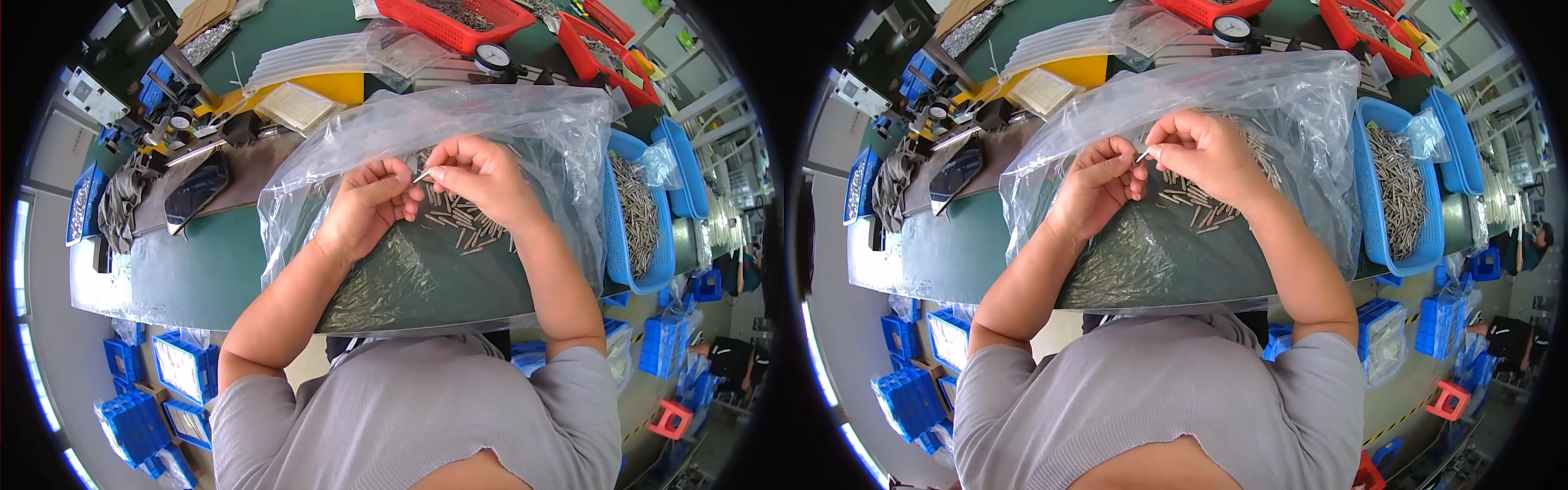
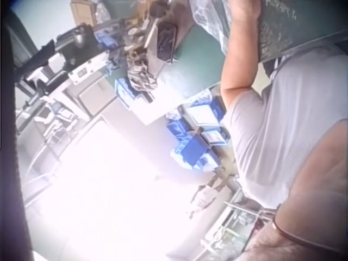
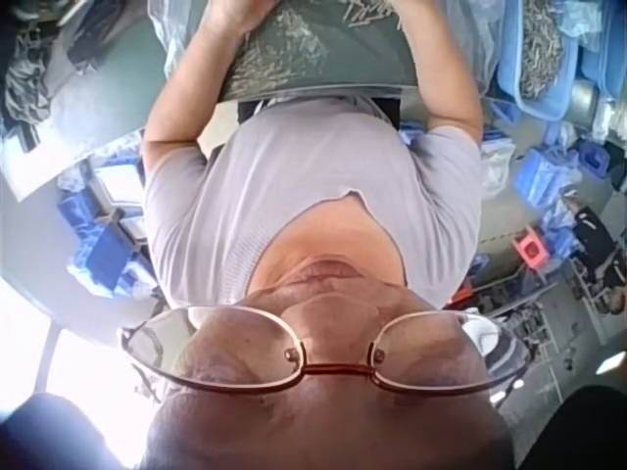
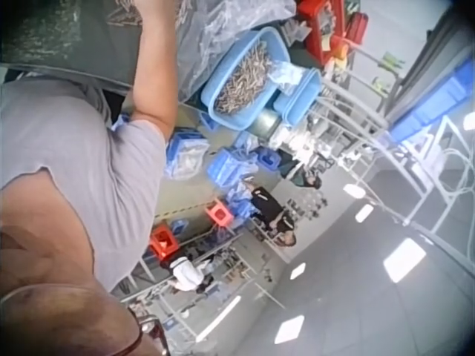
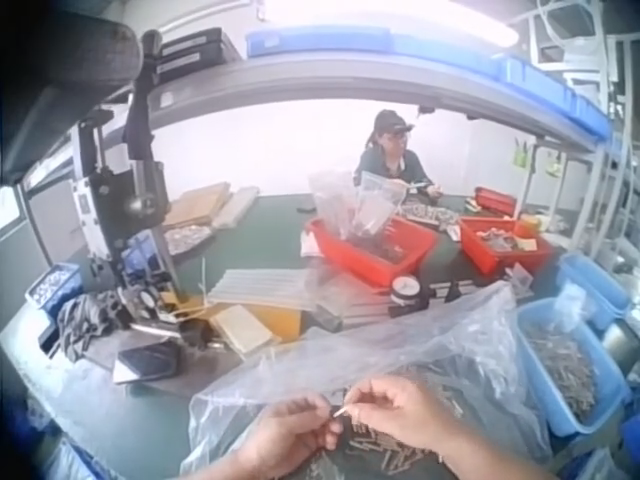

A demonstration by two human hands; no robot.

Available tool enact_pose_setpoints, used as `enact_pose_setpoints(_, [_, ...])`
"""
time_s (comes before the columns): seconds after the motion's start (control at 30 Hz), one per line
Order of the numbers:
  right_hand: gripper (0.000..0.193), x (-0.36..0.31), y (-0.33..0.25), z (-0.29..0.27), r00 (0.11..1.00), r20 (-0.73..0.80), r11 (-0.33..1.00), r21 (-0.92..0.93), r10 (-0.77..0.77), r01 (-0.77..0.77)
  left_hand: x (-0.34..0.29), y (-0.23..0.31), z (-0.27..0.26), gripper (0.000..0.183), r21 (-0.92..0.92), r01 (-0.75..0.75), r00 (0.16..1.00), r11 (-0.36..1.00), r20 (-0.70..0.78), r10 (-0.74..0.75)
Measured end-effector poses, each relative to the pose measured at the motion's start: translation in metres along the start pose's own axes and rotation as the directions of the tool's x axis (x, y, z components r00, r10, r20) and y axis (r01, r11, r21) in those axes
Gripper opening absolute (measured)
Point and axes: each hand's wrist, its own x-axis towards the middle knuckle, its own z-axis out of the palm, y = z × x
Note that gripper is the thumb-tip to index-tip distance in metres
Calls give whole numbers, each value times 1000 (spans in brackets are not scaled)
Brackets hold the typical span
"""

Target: Inspecting and sorting small metal pins from a plastic bag at a factory workbench.

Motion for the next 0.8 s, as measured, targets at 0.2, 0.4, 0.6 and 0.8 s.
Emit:
enact_pose_setpoints(0.2, [7, 2, 14, 7, 996, 87, 992, 121, 16, -27, -1, -1, 1, 8, -27, -7, 999, 1000, 35, 8])
enact_pose_setpoints(0.4, [12, 3, 10, 1, 972, 179, 931, 306, 149, -199, -1, -3, -1, 9, -55, -20, 999, 998, 48, 23])
enact_pose_setpoints(0.6, [17, 2, 6, 4, 983, 75, 957, 228, 165, -178, 0, -4, -4, 10, -64, -42, 999, 997, 7, 43])
enact_pose_setpoints(0.8, [16, 5, 17, 5, 996, 83, 987, 156, 30, -43, -2, -2, 2, 10, 71, -72, 995, 995, -62, 77])
